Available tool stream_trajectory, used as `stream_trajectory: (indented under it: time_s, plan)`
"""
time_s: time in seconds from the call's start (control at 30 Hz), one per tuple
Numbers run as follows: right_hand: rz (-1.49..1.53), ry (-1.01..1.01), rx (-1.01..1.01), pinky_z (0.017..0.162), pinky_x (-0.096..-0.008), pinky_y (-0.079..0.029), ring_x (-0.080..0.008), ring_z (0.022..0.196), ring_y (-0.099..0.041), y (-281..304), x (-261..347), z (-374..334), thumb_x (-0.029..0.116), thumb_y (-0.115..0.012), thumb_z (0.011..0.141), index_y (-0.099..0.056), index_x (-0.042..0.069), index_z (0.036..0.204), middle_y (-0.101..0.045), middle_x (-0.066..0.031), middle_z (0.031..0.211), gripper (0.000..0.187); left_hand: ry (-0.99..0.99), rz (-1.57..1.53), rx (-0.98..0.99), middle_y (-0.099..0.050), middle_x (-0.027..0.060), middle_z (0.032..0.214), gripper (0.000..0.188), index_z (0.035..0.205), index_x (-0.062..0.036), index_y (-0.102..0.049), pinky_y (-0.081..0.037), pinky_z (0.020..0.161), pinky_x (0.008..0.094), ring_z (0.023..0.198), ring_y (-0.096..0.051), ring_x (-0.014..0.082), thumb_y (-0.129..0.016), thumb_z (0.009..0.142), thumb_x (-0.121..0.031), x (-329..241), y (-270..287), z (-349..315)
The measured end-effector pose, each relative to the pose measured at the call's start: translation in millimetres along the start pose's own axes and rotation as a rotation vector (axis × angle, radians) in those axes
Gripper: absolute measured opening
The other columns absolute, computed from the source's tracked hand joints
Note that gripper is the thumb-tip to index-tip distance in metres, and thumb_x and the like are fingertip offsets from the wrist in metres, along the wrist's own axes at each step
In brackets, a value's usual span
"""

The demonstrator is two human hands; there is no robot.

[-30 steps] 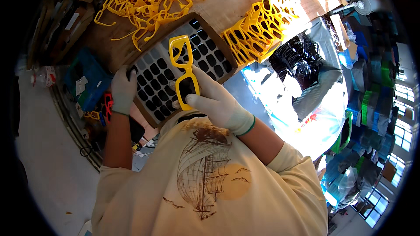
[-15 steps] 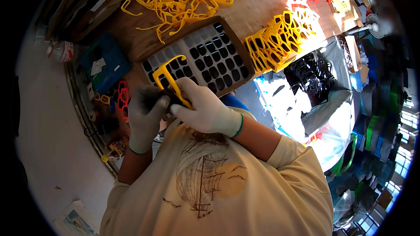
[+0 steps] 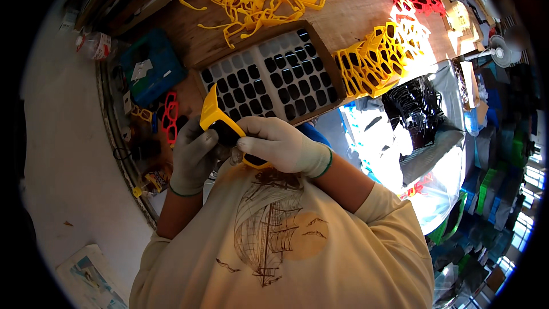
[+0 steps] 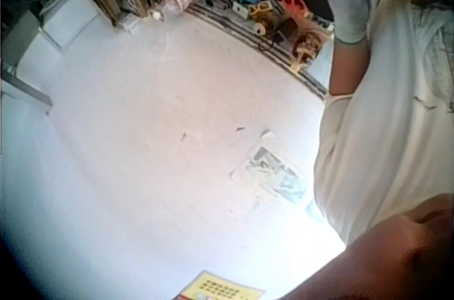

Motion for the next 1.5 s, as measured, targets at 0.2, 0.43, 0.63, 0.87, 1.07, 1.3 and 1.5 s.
stream_trajectory:
  time_s: [0.2,0.43,0.63,0.87,1.07,1.3,1.5]
  plan:
    - [-0.188,0.013,-0.118,0.077,-0.0298,-0.049,-0.0119,0.084,-0.059,-7,-1,4,0.016,-0.049,0.104,-0.059,-0.003,0.111,-0.063,-0.0060,0.088,0.022,0.036,0.174,-0.163,-0.067,0.0051,0.092,0.025,0.117,0.0018,-0.062,-0.050,0.065,0.0200,0.071,-0.061,0.0066,-0.063,0.096,-0.012,0,4,-3]
    - [-0.138,0.028,-0.165,0.076,-0.0293,-0.050,-0.0140,0.080,-0.061,-8,-5,0,0.018,-0.049,0.104,-0.059,-0.004,0.111,-0.064,-0.0073,0.085,0.025,0.018,0.155,-0.122,-0.067,0.0054,0.094,0.023,0.114,0.0027,-0.063,-0.051,0.068,0.0216,0.074,-0.061,0.0080,-0.063,0.098,-0.012,-3,-2,-8]
    - [-0.408,0.098,-0.203,0.071,-0.0307,-0.050,-0.0169,0.076,-0.062,-8,-1,-7,0.019,-0.053,0.102,-0.058,-0.006,0.116,-0.063,-0.0125,0.081,0.029,-0.068,0.302,-0.098,-0.067,0.0061,0.097,0.025,0.118,0.0042,-0.062,-0.050,0.071,0.0227,0.078,-0.060,0.0075,-0.061,0.098,-0.011,-3,-1,-15]
    - [-0.549,0.193,-0.272,0.068,-0.0355,-0.051,-0.0282,0.071,-0.065,-18,5,-11,0.015,-0.052,0.100,-0.057,-0.005,0.114,-0.062,-0.0156,0.075,0.025,-0.110,0.312,-0.179,-0.068,0.0078,0.098,0.026,0.117,0.0052,-0.059,-0.052,0.071,0.0230,0.079,-0.063,0.0086,-0.059,0.100,-0.015,7,-1,-19]
    - [-0.723,0.192,-0.339,0.063,-0.0406,-0.051,-0.0386,0.069,-0.065,-23,-2,-8,0.012,-0.054,0.098,-0.056,-0.003,0.103,-0.063,-0.0193,0.072,0.016,-0.215,0.441,-0.288,-0.067,0.0058,0.091,0.024,0.110,0.0027,-0.059,-0.051,0.066,0.0220,0.073,-0.062,0.0086,-0.055,0.102,-0.020,15,-7,-18]
    - [-0.564,0.138,-0.256,0.067,-0.0376,-0.052,-0.0281,0.071,-0.067,-21,5,-6,0.013,-0.052,0.099,-0.058,-0.003,0.108,-0.063,-0.0170,0.075,0.020,-0.198,0.450,-0.279,-0.068,0.0083,0.097,0.026,0.115,0.0058,-0.058,-0.054,0.075,0.0246,0.083,-0.066,0.0101,-0.057,0.101,-0.016,14,-2,-22]
    - [-0.486,0.105,-0.096,0.069,-0.0332,-0.050,-0.0203,0.073,-0.065,-14,5,-6,0.014,-0.051,0.101,-0.059,-0.004,0.110,-0.064,-0.0141,0.079,0.022,-0.087,0.245,-0.178,-0.068,0.0070,0.096,0.026,0.117,0.0056,-0.060,-0.052,0.071,0.0226,0.079,-0.062,0.0074,-0.060,0.098,-0.012,15,12,-24]
Point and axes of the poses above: each hand's wrist, its own z-axis towards the middle knuckle, its own y-axis out of the back of the hand, x = y × z, the point moved 4 cm from there along z, towards the middle knuckle
